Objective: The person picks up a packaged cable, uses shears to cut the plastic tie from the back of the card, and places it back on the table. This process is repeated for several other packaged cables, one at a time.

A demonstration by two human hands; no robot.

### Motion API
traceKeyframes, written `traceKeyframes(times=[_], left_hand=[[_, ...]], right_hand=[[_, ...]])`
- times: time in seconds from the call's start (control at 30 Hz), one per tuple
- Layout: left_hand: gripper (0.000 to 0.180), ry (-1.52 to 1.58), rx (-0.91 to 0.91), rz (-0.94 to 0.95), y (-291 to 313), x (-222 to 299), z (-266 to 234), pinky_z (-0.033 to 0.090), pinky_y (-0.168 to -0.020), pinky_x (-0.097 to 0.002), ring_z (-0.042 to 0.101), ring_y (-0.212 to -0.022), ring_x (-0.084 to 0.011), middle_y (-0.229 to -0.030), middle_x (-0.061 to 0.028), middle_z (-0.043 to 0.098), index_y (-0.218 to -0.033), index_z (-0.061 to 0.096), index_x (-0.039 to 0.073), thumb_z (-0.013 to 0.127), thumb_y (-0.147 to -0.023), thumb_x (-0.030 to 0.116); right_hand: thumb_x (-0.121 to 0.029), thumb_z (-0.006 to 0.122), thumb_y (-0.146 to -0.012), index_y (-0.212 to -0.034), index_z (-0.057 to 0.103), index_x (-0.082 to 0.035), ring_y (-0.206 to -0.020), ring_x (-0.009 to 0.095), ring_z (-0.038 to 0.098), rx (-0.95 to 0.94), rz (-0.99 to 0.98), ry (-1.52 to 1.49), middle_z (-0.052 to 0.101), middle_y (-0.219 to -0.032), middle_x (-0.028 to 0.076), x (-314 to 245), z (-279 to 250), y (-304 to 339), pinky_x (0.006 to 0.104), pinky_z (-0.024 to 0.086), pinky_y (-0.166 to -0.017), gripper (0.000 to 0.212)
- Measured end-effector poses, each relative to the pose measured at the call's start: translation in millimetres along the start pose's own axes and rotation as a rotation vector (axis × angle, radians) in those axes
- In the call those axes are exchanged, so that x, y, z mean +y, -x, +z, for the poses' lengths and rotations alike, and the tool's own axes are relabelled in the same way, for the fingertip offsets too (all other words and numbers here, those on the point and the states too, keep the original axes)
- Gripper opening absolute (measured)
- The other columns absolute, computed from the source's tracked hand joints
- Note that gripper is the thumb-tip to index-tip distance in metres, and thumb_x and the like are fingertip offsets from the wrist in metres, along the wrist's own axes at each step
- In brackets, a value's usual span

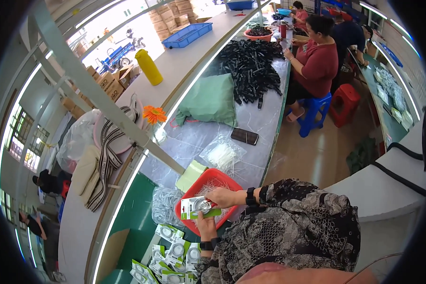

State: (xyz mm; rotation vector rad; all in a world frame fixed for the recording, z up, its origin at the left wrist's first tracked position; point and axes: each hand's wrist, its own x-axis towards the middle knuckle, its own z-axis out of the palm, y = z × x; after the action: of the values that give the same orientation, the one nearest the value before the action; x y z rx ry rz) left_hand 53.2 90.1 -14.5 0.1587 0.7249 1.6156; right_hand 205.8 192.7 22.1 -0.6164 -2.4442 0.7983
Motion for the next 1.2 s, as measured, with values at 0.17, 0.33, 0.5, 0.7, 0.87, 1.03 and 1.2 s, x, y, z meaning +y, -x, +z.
traceKeyframes(times=[0.17,0.33,0.5,0.7,0.87,1.03,1.2], left_hand=[[0.042,0.016,0.094,0.121,-15.1,-0.5,-24.0,0.046,-0.097,-0.0525,0.052,-0.117,-0.0311,-0.132,-0.0142,0.049,-0.139,0.033,0.008,0.043,-0.098,0.007],[0.025,-0.754,0.140,0.421,34.2,38.2,-48.4,0.047,-0.095,-0.0449,0.056,-0.108,-0.0279,-0.120,-0.0136,0.055,-0.123,0.048,0.002,0.045,-0.099,0.010],[0.023,-1.509,0.601,0.454,100.7,40.7,-57.6,0.048,-0.072,-0.0333,0.062,-0.083,-0.0197,-0.090,-0.0094,0.065,-0.099,0.063,-0.001,0.046,-0.097,0.014],[0.027,0.071,0.808,0.756,125.8,38.7,-82.1,0.050,-0.061,-0.0316,0.059,-0.083,-0.0175,-0.103,-0.0066,0.058,-0.121,0.047,0.005,0.052,-0.096,0.014],[0.038,-0.064,1.105,0.891,226.0,86.6,-113.3,0.051,-0.068,-0.0320,0.057,-0.094,-0.0168,-0.115,-0.0110,0.055,-0.128,0.040,0.002,0.054,-0.095,0.016],[0.054,-0.477,1.521,0.737,356.9,49.7,-146.4,0.039,-0.098,-0.0372,0.047,-0.121,-0.0288,-0.136,-0.0177,0.045,-0.141,0.029,-0.004,0.048,-0.097,0.020],[0.052,-0.405,1.657,0.534,450.6,-66.2,-241.1,0.043,-0.096,-0.0384,0.051,-0.117,-0.0300,-0.135,-0.0189,0.045,-0.138,0.033,-0.005,0.053,-0.095,0.014]], right_hand=[[-0.018,0.073,-0.071,-0.103,0.053,-0.002,-0.081,0.039,0.060,-0.035,-0.022,-0.010,0.060,-0.086,0.019,10.4,14.6,-27.0,0.0451,0.049,-0.071,0.042],[-0.016,0.069,-0.073,-0.094,0.051,-0.002,-0.079,0.040,0.060,-0.170,-0.191,-0.080,0.061,-0.082,0.020,-29.2,33.6,-71.8,0.0469,0.048,-0.065,0.031],[-0.013,0.067,-0.073,-0.093,0.050,0.000,-0.076,0.040,0.060,-0.279,-0.263,-0.142,0.060,-0.082,0.021,-60.3,92.2,-60.9,0.0478,0.047,-0.064,0.030],[-0.007,0.062,-0.073,-0.089,0.049,0.001,-0.073,0.041,0.057,-0.162,-0.284,-0.030,0.056,-0.078,0.019,-86.8,144.1,-78.7,0.0490,0.046,-0.061,0.021],[-0.002,0.059,-0.075,-0.093,0.051,0.000,-0.088,0.043,0.056,-0.184,-0.126,0.067,0.057,-0.089,0.024,8.3,115.3,-128.9,0.0487,0.046,-0.074,0.020],[-0.016,0.063,-0.078,-0.104,0.056,-0.002,-0.091,0.039,0.060,-0.382,0.153,0.303,0.061,-0.095,0.022,66.1,80.6,-97.8,0.0442,0.049,-0.077,0.029],[-0.028,0.065,-0.084,-0.111,0.056,-0.008,-0.086,0.023,0.063,-0.452,0.303,-0.161,0.064,-0.093,0.009,48.8,66.0,-72.2,0.0424,0.051,-0.072,0.035]])
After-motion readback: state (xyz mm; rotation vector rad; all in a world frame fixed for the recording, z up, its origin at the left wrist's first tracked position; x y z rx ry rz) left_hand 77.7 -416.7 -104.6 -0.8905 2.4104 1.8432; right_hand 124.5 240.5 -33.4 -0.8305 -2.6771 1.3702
